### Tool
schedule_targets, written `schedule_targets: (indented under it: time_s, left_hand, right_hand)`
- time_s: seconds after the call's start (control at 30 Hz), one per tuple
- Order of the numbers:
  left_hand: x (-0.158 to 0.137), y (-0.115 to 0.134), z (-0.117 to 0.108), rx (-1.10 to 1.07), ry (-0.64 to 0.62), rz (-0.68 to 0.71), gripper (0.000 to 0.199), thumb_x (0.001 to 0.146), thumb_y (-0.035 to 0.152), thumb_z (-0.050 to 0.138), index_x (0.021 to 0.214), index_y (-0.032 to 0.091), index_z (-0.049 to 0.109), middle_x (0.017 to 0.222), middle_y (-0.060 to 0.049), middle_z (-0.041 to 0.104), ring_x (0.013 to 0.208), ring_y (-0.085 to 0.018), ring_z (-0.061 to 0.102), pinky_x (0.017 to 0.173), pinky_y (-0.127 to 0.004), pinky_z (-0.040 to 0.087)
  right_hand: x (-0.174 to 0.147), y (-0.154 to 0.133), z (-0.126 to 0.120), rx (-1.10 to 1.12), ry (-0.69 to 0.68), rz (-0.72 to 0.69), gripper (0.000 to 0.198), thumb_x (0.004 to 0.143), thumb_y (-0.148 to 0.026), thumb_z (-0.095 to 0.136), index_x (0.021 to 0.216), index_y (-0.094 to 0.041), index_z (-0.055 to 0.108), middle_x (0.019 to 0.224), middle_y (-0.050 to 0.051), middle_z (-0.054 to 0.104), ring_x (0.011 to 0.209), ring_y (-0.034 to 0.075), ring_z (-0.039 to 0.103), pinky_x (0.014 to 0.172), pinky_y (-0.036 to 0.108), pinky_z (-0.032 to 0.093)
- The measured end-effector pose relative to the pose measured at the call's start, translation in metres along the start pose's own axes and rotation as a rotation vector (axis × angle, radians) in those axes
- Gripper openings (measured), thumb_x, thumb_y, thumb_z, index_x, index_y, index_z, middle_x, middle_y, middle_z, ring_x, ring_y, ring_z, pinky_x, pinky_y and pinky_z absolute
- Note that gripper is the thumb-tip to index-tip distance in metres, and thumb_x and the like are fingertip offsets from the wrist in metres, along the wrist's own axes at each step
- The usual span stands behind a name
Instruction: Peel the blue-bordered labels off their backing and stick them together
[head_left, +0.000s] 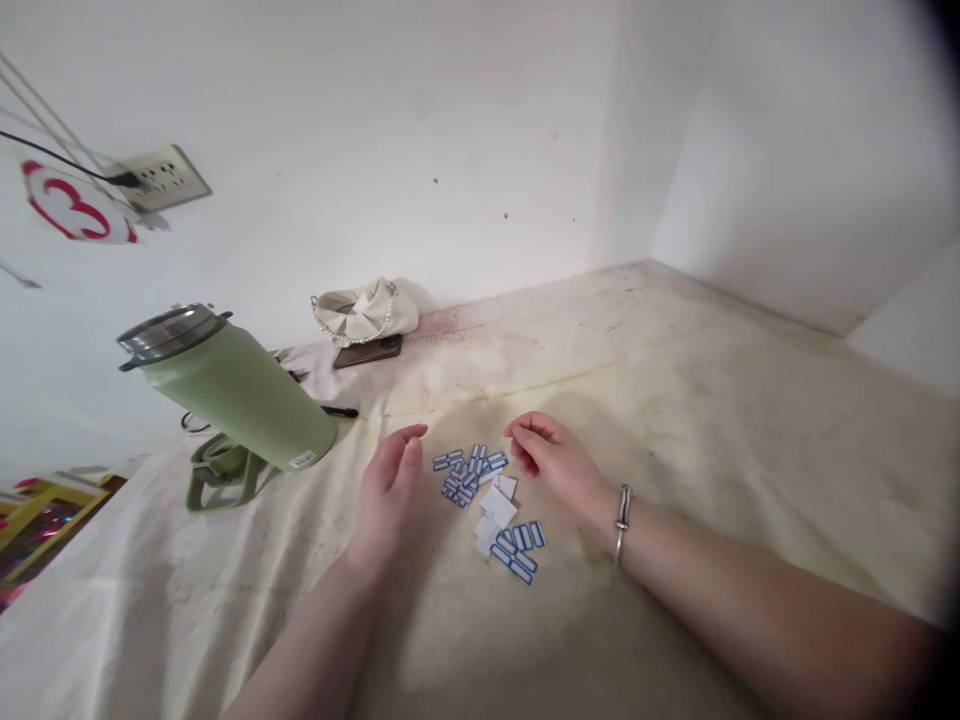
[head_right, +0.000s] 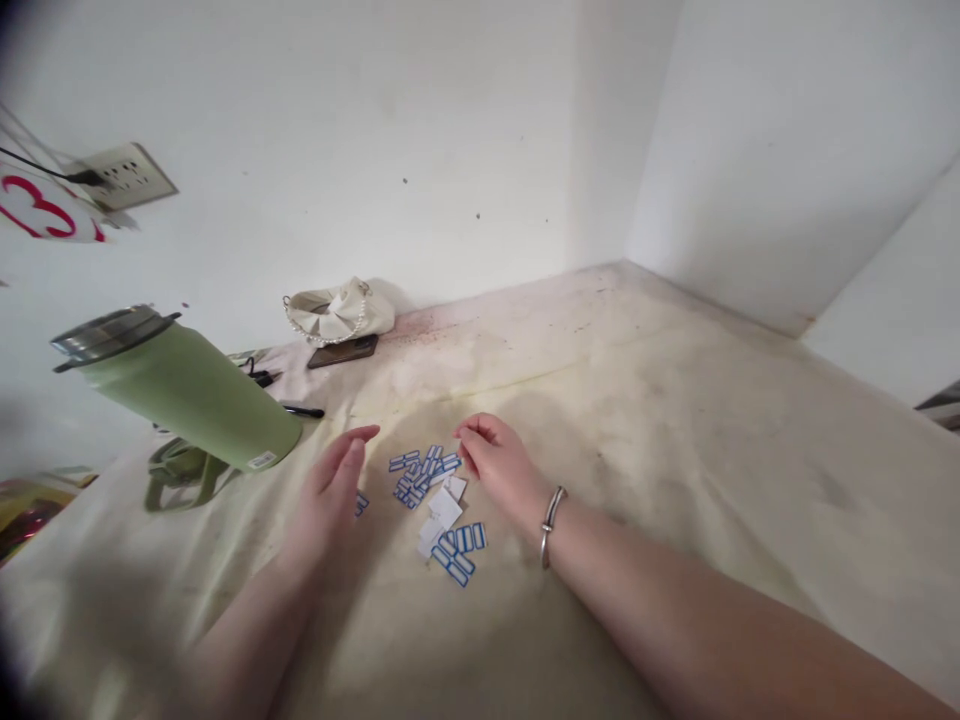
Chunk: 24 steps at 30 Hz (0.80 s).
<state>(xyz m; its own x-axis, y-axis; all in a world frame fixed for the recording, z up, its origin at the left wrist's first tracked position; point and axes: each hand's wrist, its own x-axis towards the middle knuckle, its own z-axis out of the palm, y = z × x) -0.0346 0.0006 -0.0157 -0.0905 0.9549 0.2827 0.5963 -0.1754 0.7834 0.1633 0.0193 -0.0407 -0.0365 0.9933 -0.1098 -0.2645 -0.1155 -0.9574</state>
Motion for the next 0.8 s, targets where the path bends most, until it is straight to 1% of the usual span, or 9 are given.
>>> schedule_targets:
  time_s: [0.07, 0.17, 0.3, 0.4, 0.47, 0.57, 0.63, 0.73, 0.8]
  left_hand:
    - [-0.002, -0.005, 0.005, 0.202, -0.042, 0.105, 0.038, 0.088, 0.041, 0.039, 0.115, 0.021, 0.057, 0.122, -0.008, 0.058, 0.118, -0.025, 0.048, 0.101, -0.044, 0.035]
    - [-0.009, -0.002, 0.013, 0.351, -0.2, 0.111, 0.046, 0.088, 0.041, 0.041, 0.125, 0.016, 0.05, 0.13, -0.013, 0.053, 0.128, -0.029, 0.038, 0.107, -0.049, 0.026]
    - [-0.021, 0.009, 0.014, 0.046, -0.549, 0.228, 0.044, 0.09, 0.036, 0.04, 0.133, 0.026, 0.042, 0.13, -0.006, 0.055, 0.119, -0.022, 0.049, 0.101, -0.04, 0.037]
    - [-0.025, 0.014, 0.011, -0.042, -0.424, 0.228, 0.046, 0.088, 0.037, 0.045, 0.132, 0.027, 0.044, 0.132, -0.008, 0.053, 0.123, -0.025, 0.045, 0.103, -0.044, 0.032]
    - [-0.03, 0.016, 0.014, 0.041, -0.374, 0.266, 0.058, 0.081, 0.045, 0.054, 0.135, 0.027, 0.04, 0.138, -0.01, 0.045, 0.129, -0.03, 0.036, 0.106, -0.05, 0.026]
    - [-0.038, 0.021, 0.026, 0.206, -0.637, 0.457, 0.1, 0.052, 0.062, 0.072, 0.139, 0.03, 0.034, 0.146, -0.011, 0.033, 0.135, -0.039, 0.019, 0.107, -0.059, 0.011]
    - [-0.039, 0.022, 0.035, 0.278, -0.762, 0.526, 0.093, 0.051, 0.062, 0.072, 0.134, 0.035, 0.041, 0.145, -0.008, 0.036, 0.134, -0.041, 0.02, 0.106, -0.063, 0.006]
    - [-0.027, 0.012, 0.038, 0.366, -0.601, 0.448, 0.049, 0.076, 0.042, 0.058, 0.125, 0.035, 0.052, 0.138, -0.006, 0.046, 0.13, -0.034, 0.032, 0.107, -0.058, 0.013]
    - [-0.016, 0.001, 0.033, 0.418, -0.39, 0.324, 0.043, 0.08, 0.035, 0.053, 0.122, 0.026, 0.057, 0.133, -0.011, 0.051, 0.126, -0.032, 0.039, 0.105, -0.051, 0.023]
  right_hand:
    - [0.003, 0.0, -0.003, -0.035, 0.088, -0.045, 0.009, 0.072, -0.029, 0.054, 0.072, -0.02, 0.056, 0.055, -0.005, 0.05, 0.046, 0.009, 0.041, 0.045, 0.024, 0.028]
    - [0.007, 0.001, -0.005, -0.056, 0.164, -0.075, 0.012, 0.075, -0.031, 0.05, 0.073, -0.02, 0.054, 0.054, -0.005, 0.047, 0.046, 0.01, 0.039, 0.044, 0.024, 0.028]
    - [0.008, 0.004, -0.005, -0.093, 0.165, -0.11, 0.011, 0.074, -0.032, 0.053, 0.07, -0.021, 0.055, 0.053, -0.005, 0.047, 0.047, 0.011, 0.04, 0.045, 0.025, 0.029]
    - [0.008, 0.004, -0.005, -0.103, 0.161, -0.121, 0.011, 0.074, -0.032, 0.054, 0.071, -0.021, 0.056, 0.054, -0.005, 0.048, 0.048, 0.012, 0.042, 0.046, 0.025, 0.031]
    - [0.008, 0.004, -0.005, -0.093, 0.164, -0.116, 0.012, 0.074, -0.033, 0.053, 0.071, -0.022, 0.056, 0.054, -0.005, 0.048, 0.048, 0.012, 0.042, 0.046, 0.025, 0.031]
    - [0.008, 0.003, -0.005, -0.068, 0.168, -0.106, 0.013, 0.074, -0.034, 0.052, 0.072, -0.022, 0.055, 0.054, -0.005, 0.047, 0.046, 0.011, 0.041, 0.045, 0.025, 0.03]
    - [0.009, 0.003, -0.005, -0.055, 0.174, -0.107, 0.014, 0.073, -0.035, 0.052, 0.072, -0.021, 0.054, 0.054, -0.006, 0.046, 0.045, 0.01, 0.04, 0.045, 0.025, 0.03]
    - [0.012, 0.002, -0.008, -0.05, 0.204, -0.118, 0.013, 0.072, -0.034, 0.053, 0.071, -0.021, 0.054, 0.053, -0.006, 0.047, 0.045, 0.01, 0.04, 0.045, 0.025, 0.03]
    - [0.015, 0.001, -0.013, -0.051, 0.243, -0.128, 0.012, 0.071, -0.033, 0.054, 0.07, -0.021, 0.055, 0.052, -0.005, 0.048, 0.045, 0.011, 0.04, 0.045, 0.026, 0.029]
